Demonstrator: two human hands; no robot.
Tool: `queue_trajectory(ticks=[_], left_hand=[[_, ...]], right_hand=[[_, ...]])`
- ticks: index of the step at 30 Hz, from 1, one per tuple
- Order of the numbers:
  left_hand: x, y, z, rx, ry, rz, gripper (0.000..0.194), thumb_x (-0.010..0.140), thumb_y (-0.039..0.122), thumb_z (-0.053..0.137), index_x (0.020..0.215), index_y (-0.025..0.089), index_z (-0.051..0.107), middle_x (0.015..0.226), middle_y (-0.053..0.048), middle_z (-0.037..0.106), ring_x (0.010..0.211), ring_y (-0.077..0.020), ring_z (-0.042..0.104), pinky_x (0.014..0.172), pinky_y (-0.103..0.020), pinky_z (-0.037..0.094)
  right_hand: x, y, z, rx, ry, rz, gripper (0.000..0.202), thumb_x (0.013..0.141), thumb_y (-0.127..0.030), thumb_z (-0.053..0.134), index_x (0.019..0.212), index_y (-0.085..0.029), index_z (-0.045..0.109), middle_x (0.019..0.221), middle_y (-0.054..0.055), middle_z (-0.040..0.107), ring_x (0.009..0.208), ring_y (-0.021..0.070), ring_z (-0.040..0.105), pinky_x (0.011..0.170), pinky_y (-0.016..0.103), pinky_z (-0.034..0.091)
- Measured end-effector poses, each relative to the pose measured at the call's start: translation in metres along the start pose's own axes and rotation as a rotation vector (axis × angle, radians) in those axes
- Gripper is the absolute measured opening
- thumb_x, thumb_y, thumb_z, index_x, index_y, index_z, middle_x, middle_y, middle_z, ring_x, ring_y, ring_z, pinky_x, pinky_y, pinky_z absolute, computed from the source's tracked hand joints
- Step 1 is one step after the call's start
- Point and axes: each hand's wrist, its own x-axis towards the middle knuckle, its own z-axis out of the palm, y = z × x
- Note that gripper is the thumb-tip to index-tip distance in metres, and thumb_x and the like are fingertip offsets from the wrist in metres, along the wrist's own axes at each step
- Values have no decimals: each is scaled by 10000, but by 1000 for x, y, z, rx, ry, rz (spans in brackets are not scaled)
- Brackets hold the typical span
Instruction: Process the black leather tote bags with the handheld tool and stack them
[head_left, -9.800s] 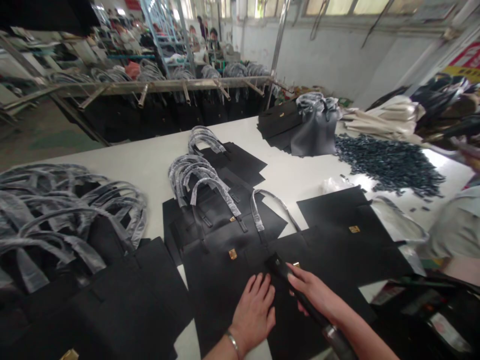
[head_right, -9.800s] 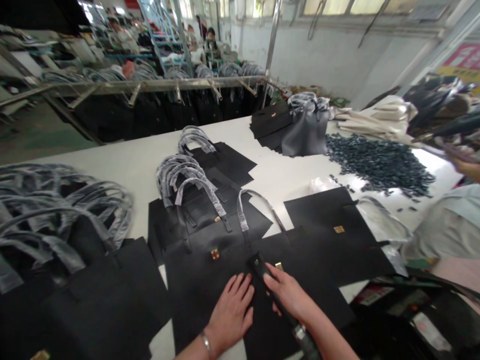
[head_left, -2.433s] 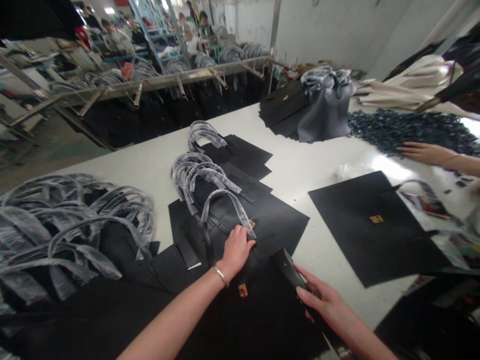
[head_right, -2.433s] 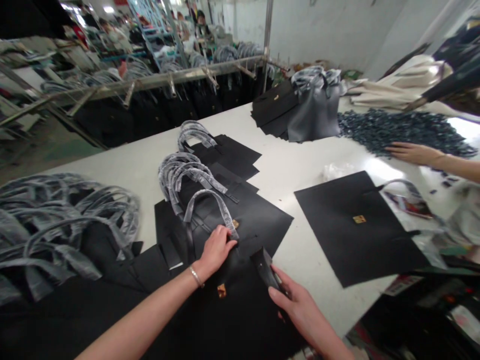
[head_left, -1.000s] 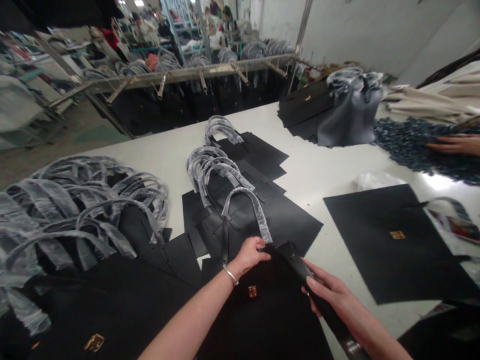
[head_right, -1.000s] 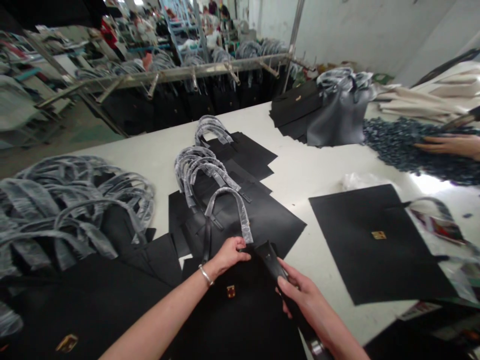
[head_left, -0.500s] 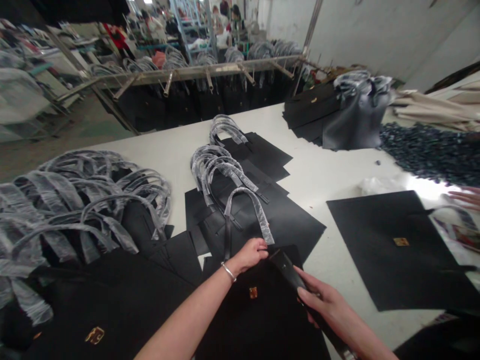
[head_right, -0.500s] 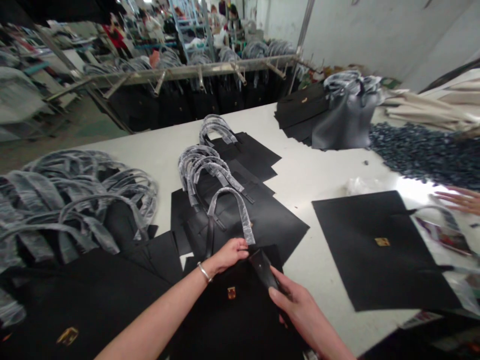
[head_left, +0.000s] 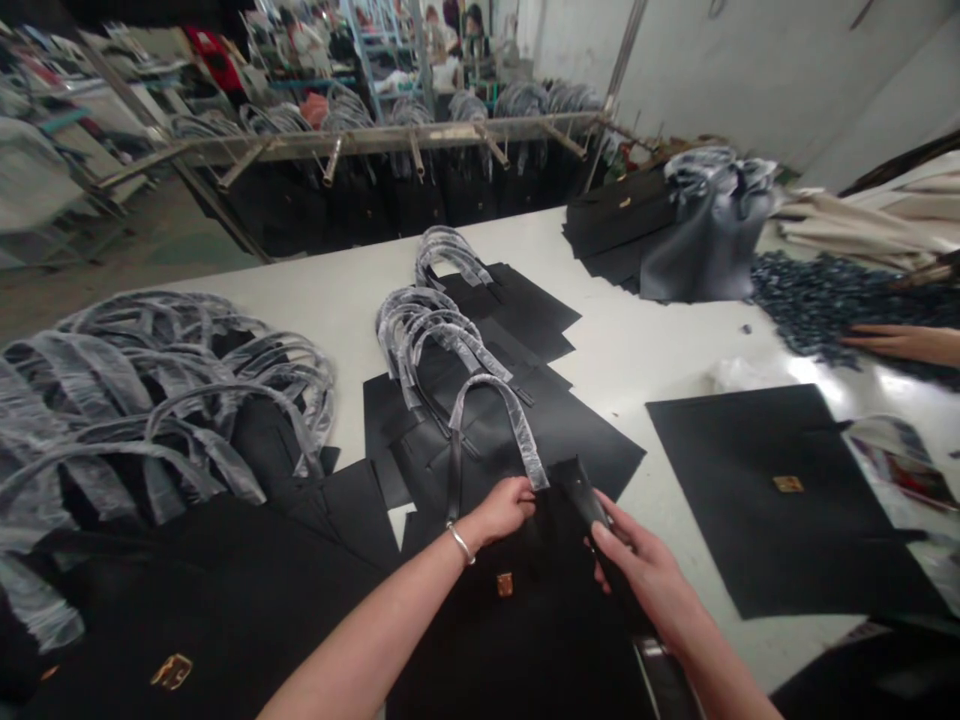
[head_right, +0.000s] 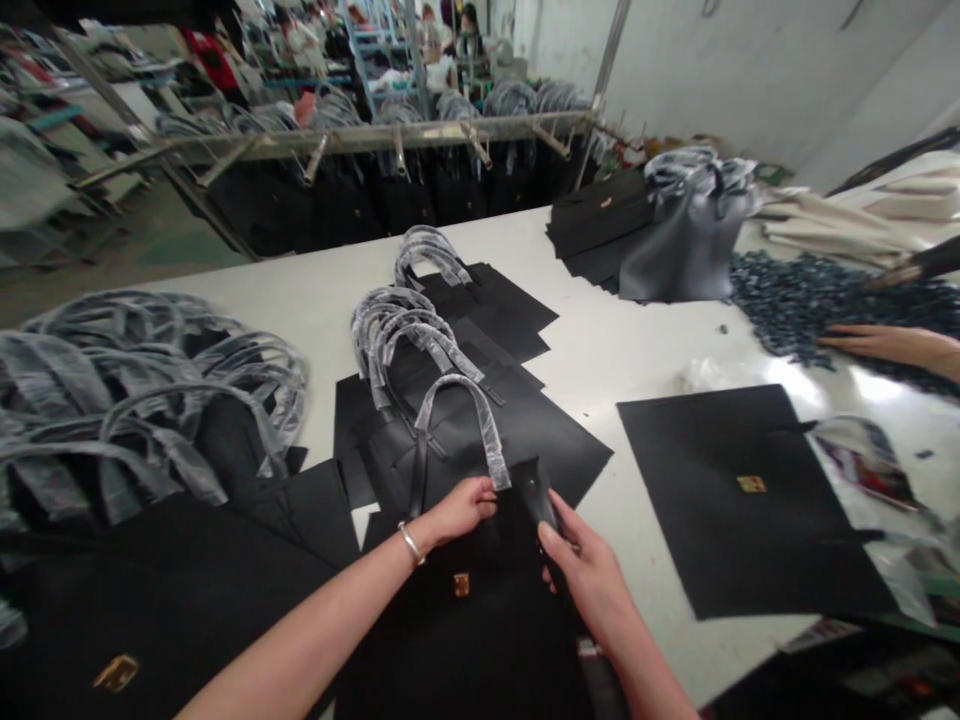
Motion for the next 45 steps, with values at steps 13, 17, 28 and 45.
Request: queue_trajectory(ticks=[13,17,28,45], left_hand=[[-64,-26,64,1189,208,436,394,938,236,480,1332,214,473,1481,-71,390,1375,-274,316,1120,-466,283],[-66,-30,61,1267,183,472,421,956,247,428,1373,191,440,1509,-89,342,1410,-273,247,1138,-455,246],[-65,-31,63,1298,207,483,477,930,229,448,1403,186,411,1537,-93,276,1420,-283,217,1142,-463,233],[-11,-16,101,1171,344,406,460,940,262,445,1390,165,440,1523,-132,299,1417,-312,215,1136,-528,198]], right_hand=[[2,15,-50,7,-39,179,576,822,-454,626,1321,-201,487,709,0,635,440,107,562,399,209,437],[14,7,-50,49,-70,187,528,840,-439,616,1297,-211,484,704,-7,633,431,98,561,393,194,438],[29,-1,-46,70,-8,74,509,807,-436,654,1239,-201,524,680,-16,623,445,109,565,403,211,449],[-94,48,-112,71,271,232,695,758,-485,706,1369,-235,488,713,-4,670,489,137,590,427,234,445]])
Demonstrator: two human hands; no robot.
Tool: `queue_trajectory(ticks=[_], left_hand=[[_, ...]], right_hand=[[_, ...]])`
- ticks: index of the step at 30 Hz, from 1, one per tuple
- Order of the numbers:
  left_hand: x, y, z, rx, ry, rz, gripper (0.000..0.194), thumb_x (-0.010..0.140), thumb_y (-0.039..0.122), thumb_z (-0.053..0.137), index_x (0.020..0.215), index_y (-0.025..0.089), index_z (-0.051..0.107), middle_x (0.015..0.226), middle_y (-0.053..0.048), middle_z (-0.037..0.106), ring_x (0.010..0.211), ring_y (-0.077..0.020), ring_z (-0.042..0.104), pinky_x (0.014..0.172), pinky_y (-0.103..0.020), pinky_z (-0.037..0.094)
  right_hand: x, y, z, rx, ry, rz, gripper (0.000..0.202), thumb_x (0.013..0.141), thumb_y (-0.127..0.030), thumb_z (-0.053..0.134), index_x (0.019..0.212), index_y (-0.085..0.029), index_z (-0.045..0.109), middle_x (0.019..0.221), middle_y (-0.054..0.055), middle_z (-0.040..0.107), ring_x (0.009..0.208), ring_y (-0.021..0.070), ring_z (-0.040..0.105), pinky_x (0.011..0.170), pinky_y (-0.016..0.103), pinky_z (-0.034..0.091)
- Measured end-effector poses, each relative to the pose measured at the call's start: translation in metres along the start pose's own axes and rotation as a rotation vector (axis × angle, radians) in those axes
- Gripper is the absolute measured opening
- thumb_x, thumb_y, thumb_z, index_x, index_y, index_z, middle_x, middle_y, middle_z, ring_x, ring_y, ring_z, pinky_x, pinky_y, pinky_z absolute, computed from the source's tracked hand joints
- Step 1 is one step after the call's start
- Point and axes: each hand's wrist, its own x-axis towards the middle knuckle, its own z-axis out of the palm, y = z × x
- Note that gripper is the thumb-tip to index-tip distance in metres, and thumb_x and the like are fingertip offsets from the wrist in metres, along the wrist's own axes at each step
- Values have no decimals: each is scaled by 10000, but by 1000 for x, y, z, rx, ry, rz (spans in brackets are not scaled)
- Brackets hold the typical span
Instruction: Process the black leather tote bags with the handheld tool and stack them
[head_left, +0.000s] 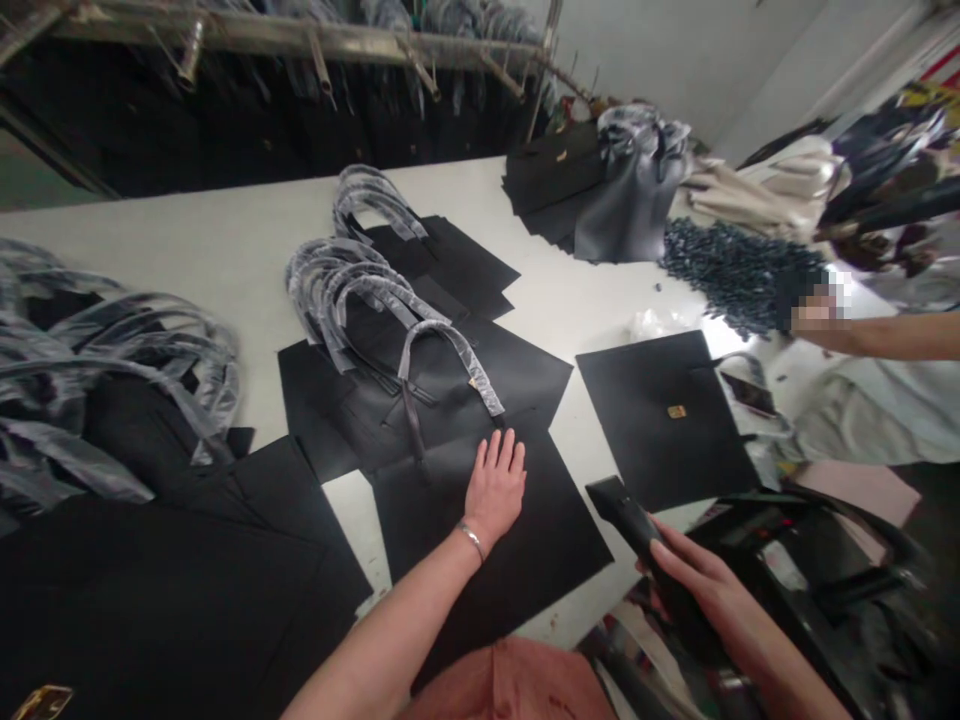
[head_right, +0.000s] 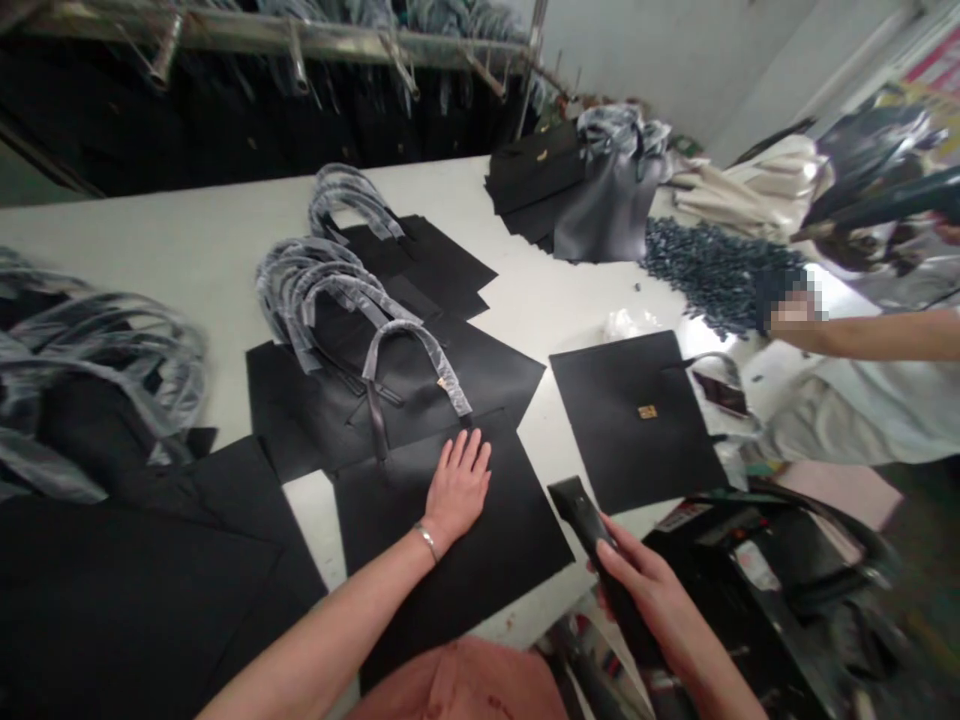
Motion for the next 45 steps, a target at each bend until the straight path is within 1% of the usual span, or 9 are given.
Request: queue_trajectory(ticks=[5,10,16,20,25,30,36,41,45], left_hand=[[-18,11,1,14,10,50,459,927,309,490,1373,206,454,1527,-129,291,1410,-325,229,1114,-550,244],[-31,17,2,14,-24,68,445,944,346,460,1367,206,461,1520,-121,310,1412,-318,226,1129,-526,233],[-29,15,0,10,-45,73,444,950,356,438,1367,207,460,1504,-120,341,1410,-326,228,1127,-534,232],[-29,15,-4,1,-37,70,438,953,358,429,1361,204,468,1497,-121,353,1406,-325,242,1119,-528,249],[-28,16,-3,0,-27,71,430,947,337,444,1351,194,478,1501,-121,348,1412,-319,225,1123,-520,232],[-29,14,-5,6,-15,83,423,958,341,423,1355,200,467,1500,-111,349,1409,-315,232,1124,-507,215],[-20,19,0,-14,20,67,384,961,316,412,1304,169,504,1452,-113,412,1386,-303,280,1127,-488,202],[-17,14,8,-207,1,212,239,895,190,488,1099,136,601,1095,-70,655,1140,-204,537,1079,-357,323],[-66,-8,-17,-240,29,210,273,900,187,482,1154,148,572,1156,-67,636,1193,-185,497,1123,-363,271]], right_hand=[[23,-2,23,26,-76,-6,657,777,-451,687,1356,-217,483,697,3,671,432,120,576,376,216,442],[60,-38,57,10,-249,-95,573,820,-377,657,1328,-174,486,659,0,657,408,110,572,372,201,458],[88,-75,77,-4,-289,-129,340,864,-366,596,1137,-166,555,633,-12,624,401,110,561,362,205,449],[79,-75,69,-25,-283,-133,296,867,-389,593,1074,-180,566,658,-11,627,427,107,570,392,203,454],[77,-64,60,-46,-287,-66,386,823,-434,641,1113,-188,569,676,-4,639,435,118,576,397,219,451],[92,-73,73,-16,-174,-207,566,748,-454,708,1212,-178,535,668,-20,642,433,116,563,405,226,453],[48,-73,75,-155,-183,-188,797,695,-533,725,1353,-166,463,689,-12,662,464,128,563,424,236,448],[22,-64,113,-332,-344,-154,924,690,-587,679,1429,-115,385,559,-36,603,441,137,554,417,236,439],[27,-52,149,-424,-472,-151,878,731,-590,621,1431,-115,384,520,-51,571,382,118,535,382,217,417]])
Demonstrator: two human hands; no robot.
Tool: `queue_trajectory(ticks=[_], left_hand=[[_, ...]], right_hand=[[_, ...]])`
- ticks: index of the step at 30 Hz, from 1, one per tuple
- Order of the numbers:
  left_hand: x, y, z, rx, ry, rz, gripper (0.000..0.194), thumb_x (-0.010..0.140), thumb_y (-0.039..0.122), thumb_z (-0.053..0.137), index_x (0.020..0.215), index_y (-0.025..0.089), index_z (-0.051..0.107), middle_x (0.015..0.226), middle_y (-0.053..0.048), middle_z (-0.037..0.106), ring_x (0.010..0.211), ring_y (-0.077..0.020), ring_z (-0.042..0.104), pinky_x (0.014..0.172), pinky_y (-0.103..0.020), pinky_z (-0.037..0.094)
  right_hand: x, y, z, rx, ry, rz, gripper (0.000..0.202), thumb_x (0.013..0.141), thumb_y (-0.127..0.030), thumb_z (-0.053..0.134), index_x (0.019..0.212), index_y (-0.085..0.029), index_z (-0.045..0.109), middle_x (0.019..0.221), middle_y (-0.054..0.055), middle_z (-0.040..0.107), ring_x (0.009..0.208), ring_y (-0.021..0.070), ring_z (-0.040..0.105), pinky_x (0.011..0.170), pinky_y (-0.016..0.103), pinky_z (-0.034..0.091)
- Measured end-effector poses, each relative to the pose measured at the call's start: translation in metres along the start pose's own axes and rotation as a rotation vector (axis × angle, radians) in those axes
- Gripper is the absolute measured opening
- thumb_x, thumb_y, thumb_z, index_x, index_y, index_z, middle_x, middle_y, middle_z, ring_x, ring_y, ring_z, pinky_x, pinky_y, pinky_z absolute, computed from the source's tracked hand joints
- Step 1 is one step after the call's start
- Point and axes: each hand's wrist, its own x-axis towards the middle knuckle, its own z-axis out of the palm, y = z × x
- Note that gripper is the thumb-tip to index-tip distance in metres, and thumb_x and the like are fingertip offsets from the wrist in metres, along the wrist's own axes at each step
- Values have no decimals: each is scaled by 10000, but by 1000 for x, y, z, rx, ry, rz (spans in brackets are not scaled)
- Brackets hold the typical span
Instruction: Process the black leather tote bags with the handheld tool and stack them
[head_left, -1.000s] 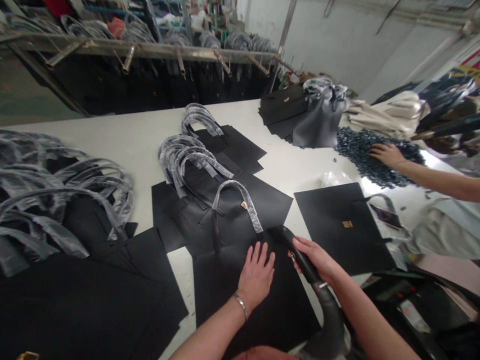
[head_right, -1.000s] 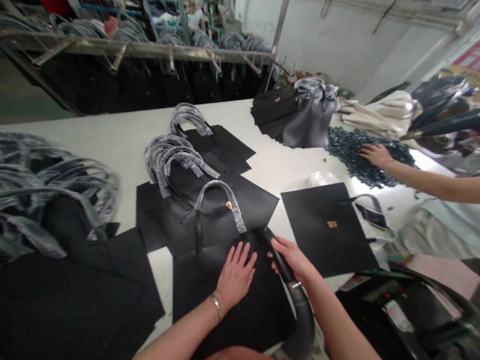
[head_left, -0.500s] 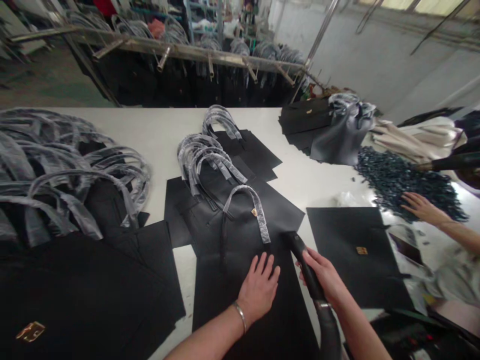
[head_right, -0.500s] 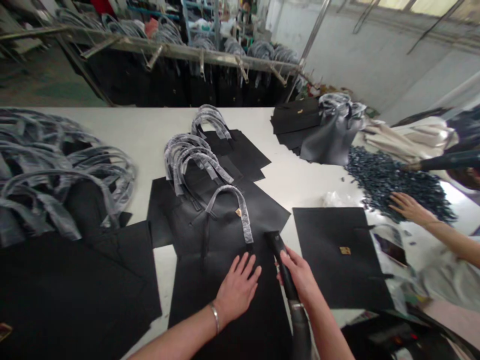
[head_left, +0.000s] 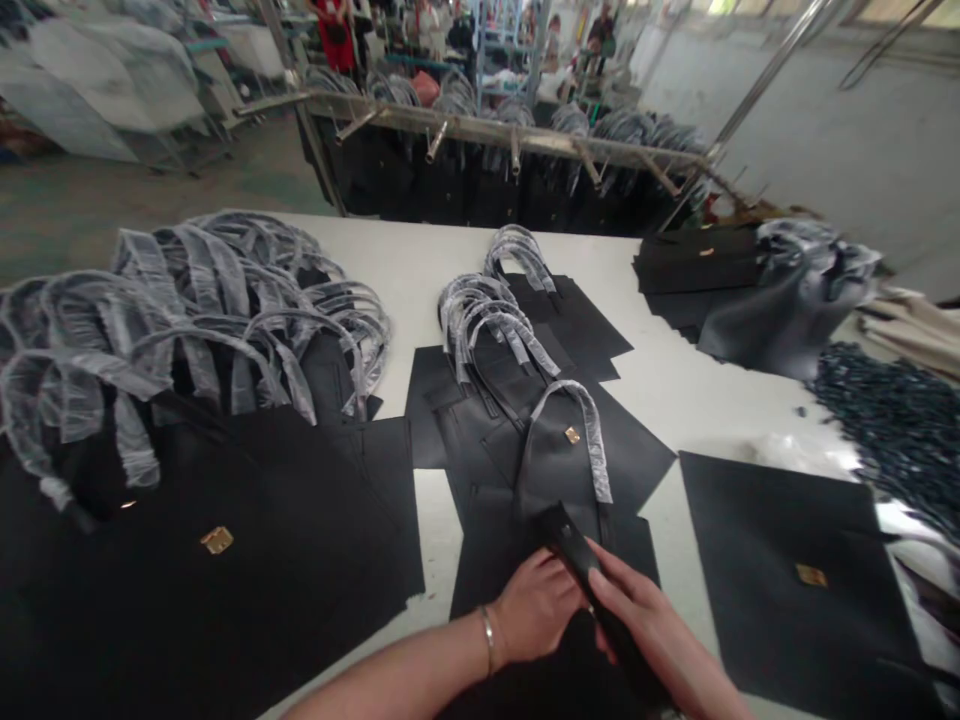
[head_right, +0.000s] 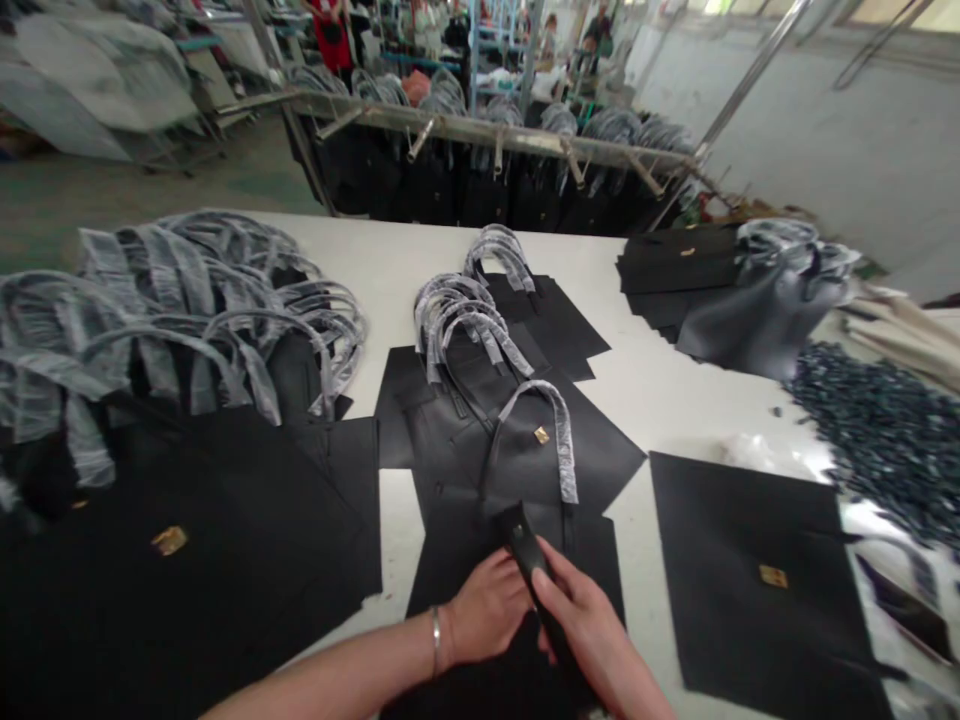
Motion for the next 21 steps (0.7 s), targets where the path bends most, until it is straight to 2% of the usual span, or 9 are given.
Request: queue_trajectory(ticks=[3,6,12,18,21], left_hand=[[-45,-4,-26,93,-8,-126,383,920,231,481,1298,168,493,1322,-85,551,1327,-219,371,1164,-452,162],[-68,-8,-35,181,-62,-156,432,948,277,454,1367,173,435,1418,-74,471,1381,-227,295,1170,-457,123],[-65,-8,-30,222,-60,-152,432,979,311,401,1379,152,428,1434,-87,455,1393,-230,277,1170,-463,80],[-65,-7,-31,224,-60,-135,411,991,296,357,1359,140,455,1450,-86,435,1396,-225,271,1171,-459,68],[-64,-6,-29,233,-49,-147,415,987,282,358,1363,132,451,1454,-95,428,1399,-231,264,1171,-468,61]], right_hand=[[13,2,14,8,-76,29,786,746,-546,636,1399,-161,428,649,-32,609,379,98,550,352,200,412],[25,-4,23,38,-103,47,670,805,-488,607,1377,-179,441,669,-27,609,386,94,557,348,190,424],[38,-16,28,68,-90,4,553,878,-396,552,1365,-164,427,667,-16,610,399,98,561,357,190,452],[32,-6,21,47,-105,95,626,842,-479,590,1365,-174,431,674,-3,629,391,111,568,345,203,442],[42,-16,28,56,-78,38,670,806,-479,631,1361,-156,439,671,-9,625,408,115,564,361,215,452]])
